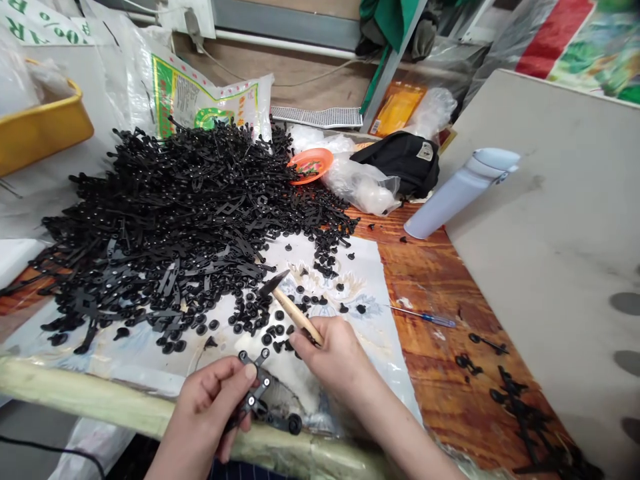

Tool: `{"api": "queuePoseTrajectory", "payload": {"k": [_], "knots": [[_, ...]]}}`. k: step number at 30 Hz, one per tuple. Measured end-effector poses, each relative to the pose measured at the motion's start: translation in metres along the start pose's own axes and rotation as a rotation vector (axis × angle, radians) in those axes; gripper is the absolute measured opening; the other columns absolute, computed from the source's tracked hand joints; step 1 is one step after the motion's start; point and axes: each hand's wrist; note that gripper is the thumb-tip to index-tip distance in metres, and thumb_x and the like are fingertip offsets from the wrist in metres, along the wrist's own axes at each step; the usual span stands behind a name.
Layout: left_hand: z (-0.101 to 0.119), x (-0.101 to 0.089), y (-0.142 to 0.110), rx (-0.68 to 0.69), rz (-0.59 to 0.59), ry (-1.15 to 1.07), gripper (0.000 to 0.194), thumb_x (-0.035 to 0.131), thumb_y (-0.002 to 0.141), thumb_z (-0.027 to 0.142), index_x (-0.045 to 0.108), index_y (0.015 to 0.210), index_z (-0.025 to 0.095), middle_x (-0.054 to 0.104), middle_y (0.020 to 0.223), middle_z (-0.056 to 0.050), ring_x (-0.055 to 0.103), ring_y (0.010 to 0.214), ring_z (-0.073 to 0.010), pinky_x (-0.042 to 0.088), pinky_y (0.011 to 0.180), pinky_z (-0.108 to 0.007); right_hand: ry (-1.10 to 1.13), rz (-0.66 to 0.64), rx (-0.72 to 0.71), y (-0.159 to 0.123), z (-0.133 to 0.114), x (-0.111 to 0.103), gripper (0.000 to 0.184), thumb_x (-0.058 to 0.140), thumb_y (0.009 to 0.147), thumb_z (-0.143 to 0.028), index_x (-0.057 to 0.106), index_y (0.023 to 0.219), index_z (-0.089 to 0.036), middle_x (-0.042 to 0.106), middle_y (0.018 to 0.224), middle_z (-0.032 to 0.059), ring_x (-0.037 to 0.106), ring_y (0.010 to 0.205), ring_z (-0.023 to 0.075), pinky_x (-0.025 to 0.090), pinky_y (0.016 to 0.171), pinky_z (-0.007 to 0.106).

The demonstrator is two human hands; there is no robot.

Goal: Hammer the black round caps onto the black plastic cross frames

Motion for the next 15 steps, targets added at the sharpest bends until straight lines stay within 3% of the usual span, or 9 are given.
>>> {"api": "queuePoseTrajectory", "payload": {"k": [7, 11, 15], "knots": [[-0.002, -0.002, 0.001, 0.009, -0.029, 0.018, 0.032, 0.071, 0.072, 0.045, 0.059, 0.061, 0.017, 0.051, 0.04, 0.006, 0.028, 0.03, -0.0029, 0.018, 0.029, -0.011, 0.038, 0.007, -0.011, -0.008, 0.006, -0.006, 0.027, 0.054, 0.084, -0.034, 0.051, 0.061, -0.019, 0.045, 0.053, -0.0029, 0.04, 0.051, 0.012, 0.027, 0.048, 0.023], [0.0, -0.001, 0.001, 0.003, -0.049, 0.04, 0.035, 0.07, 0.072, 0.047, 0.057, 0.061, 0.017, 0.051, 0.04, 0.005, 0.028, 0.03, -0.0028, 0.018, 0.029, -0.011, 0.071, -0.05, 0.028, -0.022, 0.01, -0.007, 0.005, 0.058, 0.077, -0.022, 0.062, 0.076, -0.019, 0.05, 0.055, -0.0038, 0.045, 0.051, 0.0118, 0.03, 0.048, 0.021], [0.003, 0.001, 0.002, -0.046, -0.099, 0.129, 0.04, 0.067, 0.072, 0.052, 0.056, 0.06, 0.016, 0.05, 0.039, 0.005, 0.027, 0.029, -0.0024, 0.018, 0.03, -0.012, 0.048, -0.041, -0.025, -0.026, 0.009, -0.001, 0.008, 0.055, 0.074, -0.017, 0.062, 0.07, -0.02, 0.049, 0.054, -0.0043, 0.044, 0.051, 0.0117, 0.028, 0.049, 0.022]]}}
Point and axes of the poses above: each hand's wrist, its own y-axis towards the middle knuckle, its own x-axis out of the palm, z = x × y
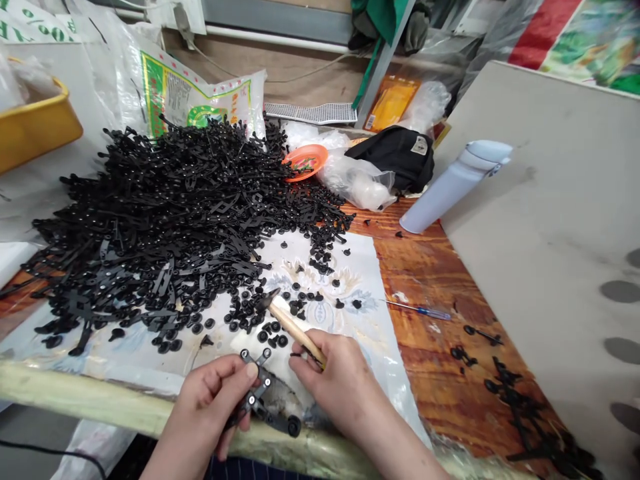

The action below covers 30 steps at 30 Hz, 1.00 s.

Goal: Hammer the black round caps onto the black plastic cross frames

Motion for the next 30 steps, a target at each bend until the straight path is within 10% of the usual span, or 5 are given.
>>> {"api": "queuePoseTrajectory", "payload": {"k": [30], "knots": [[0.014, 0.023, -0.002, -0.049, 0.008, 0.105, 0.037, 0.066, 0.071, 0.05, 0.057, 0.061, 0.016, 0.052, 0.037, 0.004, 0.031, 0.025, -0.0016, 0.015, 0.03, -0.012, -0.02, 0.094, 0.003, 0.01, 0.009, -0.015, 0.019, 0.055, 0.078, -0.017, 0.047, 0.061, -0.019, 0.042, 0.052, -0.0054, 0.036, 0.05, 0.0096, 0.021, 0.048, 0.023]]}}
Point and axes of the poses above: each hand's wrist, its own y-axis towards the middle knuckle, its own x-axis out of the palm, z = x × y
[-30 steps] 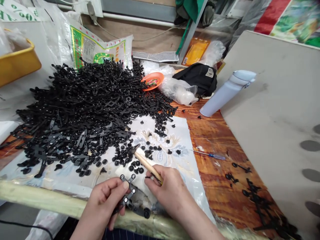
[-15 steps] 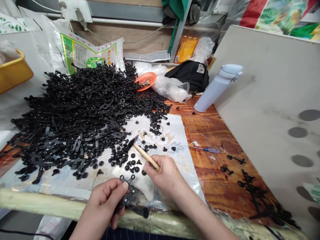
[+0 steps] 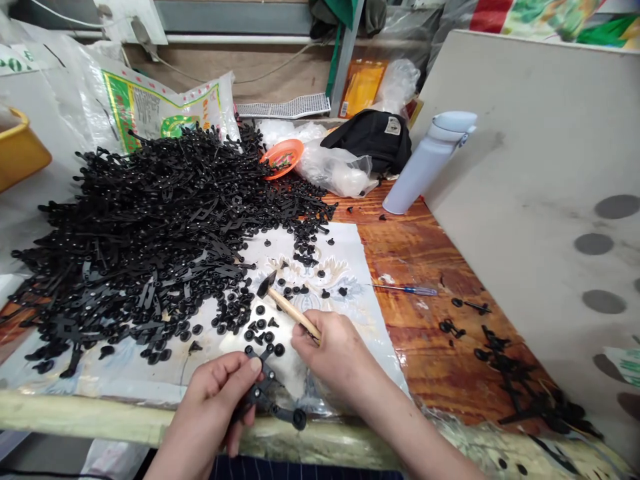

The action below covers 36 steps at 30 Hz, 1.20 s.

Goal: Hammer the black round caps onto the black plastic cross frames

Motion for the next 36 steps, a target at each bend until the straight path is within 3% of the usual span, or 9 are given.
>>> {"api": "queuePoseTrajectory", "payload": {"k": [7, 21, 24, 30, 33, 36], "knots": [[-0.002, 0.006, 0.003, 0.013, 0.005, -0.029, 0.034, 0.068, 0.072, 0.047, 0.058, 0.059, 0.017, 0.051, 0.035, 0.004, 0.03, 0.024, -0.0032, 0.014, 0.028, -0.012, -0.028, 0.034, 0.015, -0.002, -0.003, -0.002, 0.024, 0.055, 0.079, -0.017, 0.045, 0.058, -0.019, 0.039, 0.049, -0.0052, 0.034, 0.048, 0.01, 0.019, 0.049, 0.025], [-0.002, 0.01, 0.003, 0.025, 0.027, 0.014, 0.032, 0.069, 0.071, 0.045, 0.058, 0.061, 0.017, 0.049, 0.035, 0.004, 0.028, 0.027, -0.0036, 0.014, 0.029, -0.011, -0.057, 0.013, 0.02, -0.003, -0.007, -0.006, 0.014, 0.056, 0.082, -0.019, 0.057, 0.068, -0.019, 0.05, 0.059, 0.0, 0.046, 0.059, 0.0154, 0.026, 0.053, 0.027], [-0.002, 0.01, 0.002, 0.02, 0.046, 0.031, 0.032, 0.069, 0.07, 0.046, 0.058, 0.062, 0.017, 0.048, 0.035, 0.006, 0.025, 0.028, -0.003, 0.014, 0.029, -0.011, -0.024, 0.014, 0.0, -0.008, -0.008, -0.011, 0.006, 0.06, 0.083, -0.025, 0.062, 0.083, -0.02, 0.058, 0.066, 0.0009, 0.053, 0.066, 0.0177, 0.033, 0.058, 0.026], [-0.003, 0.012, 0.004, 0.05, 0.041, 0.076, 0.039, 0.066, 0.072, 0.05, 0.05, 0.056, 0.018, 0.042, 0.037, 0.007, 0.023, 0.031, -0.0034, 0.014, 0.032, -0.014, 0.29, 0.004, -0.233, -0.044, 0.0, -0.042, 0.038, 0.042, 0.097, -0.029, 0.047, 0.133, -0.035, 0.071, 0.098, -0.0003, 0.065, 0.073, 0.0156, 0.048, 0.065, 0.025], [-0.008, 0.01, 0.007, 0.111, 0.038, 0.084, 0.043, 0.066, 0.071, 0.051, 0.046, 0.051, 0.019, 0.036, 0.039, 0.008, 0.031, 0.036, -0.0062, 0.023, 0.037, -0.017, 0.207, -0.05, -0.303, -0.06, 0.017, -0.049, 0.045, 0.04, 0.097, -0.028, 0.041, 0.14, -0.037, 0.066, 0.121, 0.0018, 0.068, 0.09, 0.0189, 0.054, 0.074, 0.029], [-0.012, 0.008, 0.01, 0.136, 0.013, 0.137, 0.042, 0.06, 0.075, 0.052, 0.046, 0.052, 0.02, 0.036, 0.04, 0.008, 0.032, 0.037, -0.0079, 0.025, 0.039, -0.02, 0.071, -0.14, -0.33, -0.067, 0.033, -0.047, 0.049, 0.039, 0.096, -0.025, 0.036, 0.144, -0.038, 0.062, 0.127, 0.0025, 0.067, 0.098, 0.022, 0.056, 0.081, 0.036]]}}
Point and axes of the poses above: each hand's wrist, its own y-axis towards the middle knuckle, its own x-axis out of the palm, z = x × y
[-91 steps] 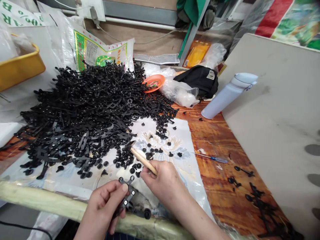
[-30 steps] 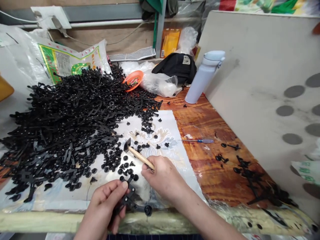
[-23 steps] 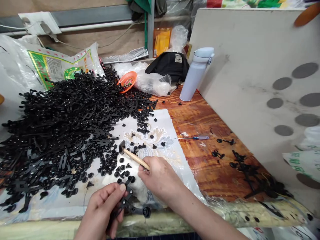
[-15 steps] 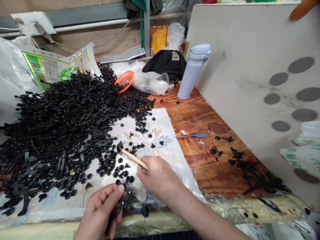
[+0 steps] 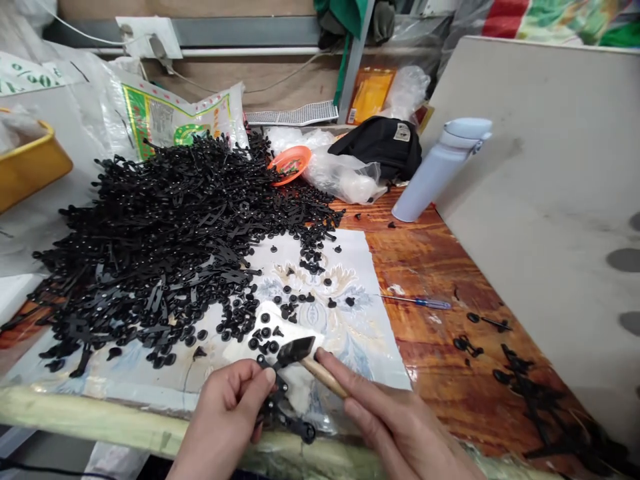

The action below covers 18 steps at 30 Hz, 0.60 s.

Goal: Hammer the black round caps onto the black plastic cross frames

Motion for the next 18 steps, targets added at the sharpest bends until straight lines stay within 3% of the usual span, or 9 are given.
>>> {"api": "queuePoseTrajectory", "payload": {"k": [2, 7, 11, 15, 18], "knots": [[-0.002, -0.001, 0.001, 0.0, -0.017, 0.029, 0.042, 0.057, 0.077, 0.053, 0.045, 0.054, 0.02, 0.035, 0.041, 0.008, 0.033, 0.037, -0.0084, 0.025, 0.039, -0.02, -0.03, -0.004, 0.002, -0.003, 0.003, 0.002, 0.051, 0.04, 0.095, -0.023, 0.034, 0.144, -0.037, 0.063, 0.126, 0.0029, 0.067, 0.099, 0.0235, 0.056, 0.082, 0.038], [-0.005, -0.001, 0.002, 0.005, -0.028, 0.035, 0.041, 0.055, 0.079, 0.052, 0.041, 0.054, 0.022, 0.034, 0.042, 0.009, 0.034, 0.037, -0.0088, 0.025, 0.039, -0.021, 0.03, 0.126, -0.003, -0.005, -0.004, 0.005, 0.052, 0.047, 0.091, -0.022, 0.043, 0.14, -0.038, 0.069, 0.115, 0.0025, 0.069, 0.094, 0.0243, 0.059, 0.077, 0.031], [-0.008, -0.002, 0.004, -0.006, -0.051, 0.017, 0.04, 0.055, 0.079, 0.052, 0.043, 0.055, 0.021, 0.034, 0.044, 0.009, 0.033, 0.037, -0.0085, 0.024, 0.039, -0.021, -0.061, 0.079, -0.005, -0.003, -0.007, 0.007, 0.052, 0.049, 0.09, -0.02, 0.044, 0.138, -0.039, 0.071, 0.109, 0.0024, 0.072, 0.084, 0.0246, 0.06, 0.071, 0.034], [-0.01, -0.002, 0.004, -0.012, -0.049, 0.028, 0.04, 0.055, 0.08, 0.05, 0.044, 0.054, 0.021, 0.035, 0.042, 0.009, 0.034, 0.036, -0.0089, 0.024, 0.039, -0.021, -0.008, 0.13, -0.016, -0.001, -0.007, 0.008, 0.051, 0.045, 0.092, -0.023, 0.04, 0.141, -0.039, 0.068, 0.116, 0.002, 0.071, 0.089, 0.0242, 0.06, 0.07, 0.032], [-0.009, -0.001, 0.004, -0.017, -0.025, 0.036, 0.039, 0.055, 0.079, 0.049, 0.044, 0.053, 0.022, 0.036, 0.038, 0.008, 0.033, 0.035, -0.0092, 0.022, 0.039, -0.021, -0.028, 0.108, -0.002, -0.003, -0.002, 0.015, 0.055, 0.045, 0.091, -0.022, 0.036, 0.142, -0.04, 0.072, 0.107, 0.0024, 0.071, 0.081, 0.0258, 0.06, 0.066, 0.035]]}}
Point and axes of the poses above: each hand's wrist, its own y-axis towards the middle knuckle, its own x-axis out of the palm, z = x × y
